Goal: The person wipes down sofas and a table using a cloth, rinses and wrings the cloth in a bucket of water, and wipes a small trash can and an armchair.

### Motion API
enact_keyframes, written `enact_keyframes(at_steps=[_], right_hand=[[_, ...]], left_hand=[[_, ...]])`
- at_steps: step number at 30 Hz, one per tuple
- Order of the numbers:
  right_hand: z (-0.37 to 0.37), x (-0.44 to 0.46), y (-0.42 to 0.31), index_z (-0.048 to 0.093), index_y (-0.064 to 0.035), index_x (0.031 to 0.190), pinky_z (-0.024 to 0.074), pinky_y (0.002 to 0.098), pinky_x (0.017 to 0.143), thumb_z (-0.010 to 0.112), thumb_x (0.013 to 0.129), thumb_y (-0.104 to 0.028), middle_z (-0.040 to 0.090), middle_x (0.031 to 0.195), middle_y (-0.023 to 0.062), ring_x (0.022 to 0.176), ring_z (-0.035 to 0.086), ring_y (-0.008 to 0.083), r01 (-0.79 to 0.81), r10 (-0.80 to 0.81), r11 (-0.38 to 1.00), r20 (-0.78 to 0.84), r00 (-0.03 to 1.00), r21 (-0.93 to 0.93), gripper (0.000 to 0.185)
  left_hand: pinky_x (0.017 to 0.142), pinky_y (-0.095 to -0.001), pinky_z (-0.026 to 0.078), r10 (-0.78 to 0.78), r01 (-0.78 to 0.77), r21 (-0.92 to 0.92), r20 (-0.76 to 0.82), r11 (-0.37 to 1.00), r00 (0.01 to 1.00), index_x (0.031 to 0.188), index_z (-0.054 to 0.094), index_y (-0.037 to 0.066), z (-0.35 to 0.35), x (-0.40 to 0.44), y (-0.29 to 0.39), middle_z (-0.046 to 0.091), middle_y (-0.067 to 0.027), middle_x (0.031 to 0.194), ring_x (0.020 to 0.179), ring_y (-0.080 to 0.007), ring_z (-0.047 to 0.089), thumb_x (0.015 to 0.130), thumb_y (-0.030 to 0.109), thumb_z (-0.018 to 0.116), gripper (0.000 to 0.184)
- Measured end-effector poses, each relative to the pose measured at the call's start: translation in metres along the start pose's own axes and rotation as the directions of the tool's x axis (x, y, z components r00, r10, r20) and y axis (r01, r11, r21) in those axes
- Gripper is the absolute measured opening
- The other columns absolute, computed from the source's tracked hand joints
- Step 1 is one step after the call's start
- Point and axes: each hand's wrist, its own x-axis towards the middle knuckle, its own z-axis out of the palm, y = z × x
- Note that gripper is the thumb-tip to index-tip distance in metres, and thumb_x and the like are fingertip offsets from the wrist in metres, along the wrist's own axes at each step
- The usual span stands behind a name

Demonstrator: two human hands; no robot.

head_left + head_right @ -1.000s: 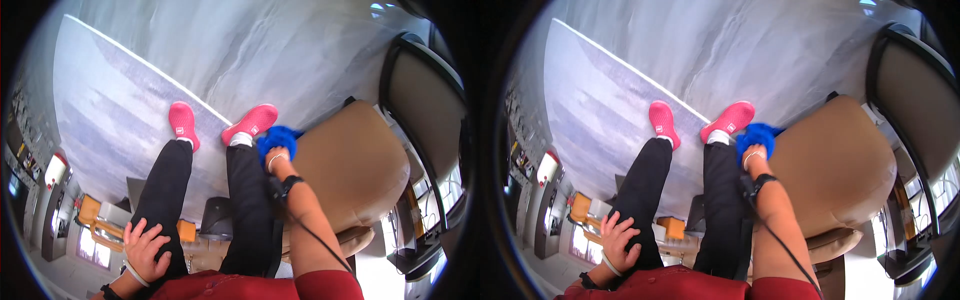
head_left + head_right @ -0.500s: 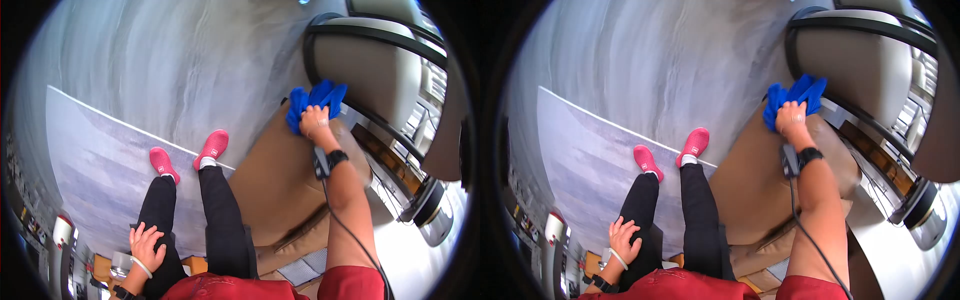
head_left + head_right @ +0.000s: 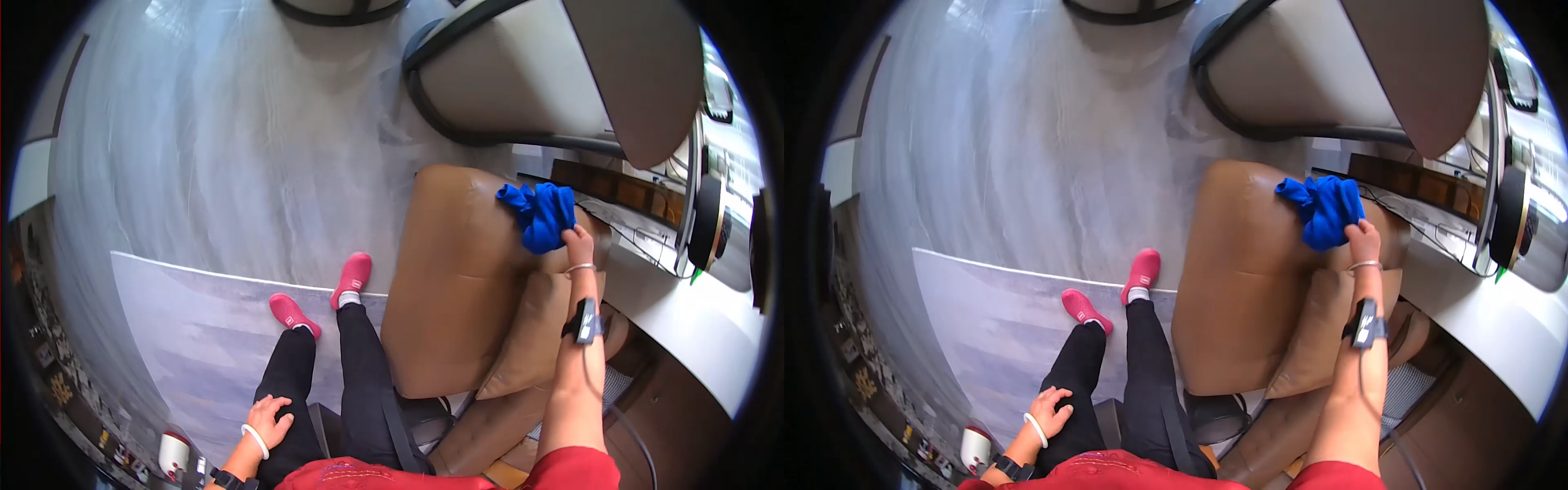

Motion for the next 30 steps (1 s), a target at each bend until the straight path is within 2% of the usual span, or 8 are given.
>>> enact_keyframes(at_steps=[2, 5, 9, 13, 16, 21, 24, 30], right_hand=[[-0.005, 0.004, -0.028, 0.06, 0.0046, 0.099, 0.0452, 0.0292, 0.076, 0.065, 0.066, -0.026, 0.063, 0.09, 0.0164, 0.083, 0.06, 0.0208, -0.072, 0.065, 0.99, 0.056, 0.996, 0.121, 0.045], [0.072, 0.01, -0.02, 0.058, -0.0053, 0.108, 0.0452, 0.0387, 0.082, 0.058, 0.069, -0.037, 0.058, 0.1, 0.0224, 0.093, 0.056, 0.0339, 0.011, -0.188, 0.844, -0.277, 0.942, -0.537, 0.05], [0.146, -0.078, -0.067, 0.059, -0.0098, 0.087, 0.0442, 0.0435, 0.065, 0.056, 0.066, -0.029, 0.05, 0.086, 0.015, 0.082, 0.049, 0.0333, 0.201, -0.354, 0.881, -0.316, 0.88, -0.428, 0.028], [0.14, -0.166, -0.093, 0.059, -0.0124, 0.076, 0.0464, 0.0394, 0.063, 0.062, 0.057, -0.025, 0.051, 0.077, 0.0121, 0.076, 0.052, 0.0297, 0.512, -0.456, 0.817, 0.244, 0.856, -0.266, 0.023], [0.112, -0.14, -0.083, 0.06, -0.0136, 0.076, 0.0469, 0.0412, 0.061, 0.061, 0.059, -0.023, 0.052, 0.075, 0.0097, 0.073, 0.053, 0.0284, 0.45, -0.434, 0.885, 0.136, 0.891, -0.122, 0.02], [0.031, -0.023, -0.015, 0.054, -0.0118, 0.086, 0.0467, 0.0429, 0.061, 0.062, 0.063, -0.018, 0.052, 0.082, 0.0124, 0.075, 0.052, 0.0321, 0.202, -0.331, 0.851, -0.197, 0.923, -0.485, 0.025], [0.062, -0.033, -0.007, 0.047, -0.0058, 0.084, 0.046, 0.0446, 0.062, 0.058, 0.064, -0.015, 0.051, 0.081, 0.0159, 0.075, 0.053, 0.0333, 0.0, -0.1, 0.92, -0.236, 0.967, -0.392, 0.025], [0.143, -0.168, -0.1, 0.053, -0.0117, 0.076, 0.0455, 0.0438, 0.056, 0.065, 0.059, -0.025, 0.052, 0.072, 0.0134, 0.071, 0.053, 0.0305, 0.225, -0.186, 0.956, 0.201, 0.962, -0.19, 0.025]], left_hand=[[0.091, -0.0426, 0.038, 0.016, -0.016, 0.01, 0.035, 1.0, 0.999, 0.101, 0.059, 0.013, -0.003, 0.003, 0.006, 0.058, -0.0207, 0.102, 0.105, -0.0381, 0.05, 0.073, 0.027, 0.06, 0.031], [0.088, -0.0398, 0.041, 0.016, -0.018, 0.071, 0.04, 0.997, 0.999, 0.103, 0.059, 0.009, -0.008, 0.011, 0.025, 0.059, -0.0187, 0.103, 0.102, -0.0336, 0.053, 0.073, 0.024, 0.059, 0.033], [0.086, -0.0379, 0.042, -0.058, 0.057, 0.027, 0.03, 0.998, 0.998, 0.103, 0.058, 0.01, -0.02, 0.014, 0.068, 0.06, -0.0162, 0.1, 0.099, -0.0322, 0.054, 0.074, 0.026, 0.058, 0.032], [0.084, -0.0366, 0.043, -0.024, 0.021, 0.072, 0.053, 0.997, 0.998, 0.106, 0.057, 0.009, -0.03, 0.017, 0.122, 0.06, -0.0148, 0.1, 0.096, -0.0302, 0.056, 0.075, 0.024, 0.058, 0.034], [0.083, -0.0358, 0.044, -0.002, -0.002, 0.076, 0.04, 0.997, 0.999, 0.106, 0.057, 0.008, -0.041, 0.025, 0.156, 0.06, -0.0152, 0.1, 0.095, -0.0295, 0.057, 0.075, 0.023, 0.058, 0.035], [0.084, -0.0371, 0.043, 0.035, -0.035, 0.013, -0.012, 0.999, 0.999, 0.106, 0.057, 0.008, -0.048, 0.041, 0.177, 0.06, -0.0152, 0.1, 0.096, -0.0313, 0.055, 0.074, 0.023, 0.058, 0.035], [0.086, -0.0369, 0.042, 0.062, -0.064, 0.212, 0.016, 0.975, 0.998, 0.103, 0.058, 0.008, -0.054, 0.054, 0.198, 0.059, -0.015, 0.101, 0.099, -0.032, 0.054, 0.074, 0.022, 0.058, 0.032], [0.092, -0.0402, 0.037, 0.273, -0.286, 0.308, 0.084, 0.908, 0.958, 0.103, 0.058, 0.011, -0.063, 0.092, 0.221, 0.057, -0.0148, 0.107, 0.106, -0.0338, 0.049, 0.074, 0.026, 0.059, 0.032]])
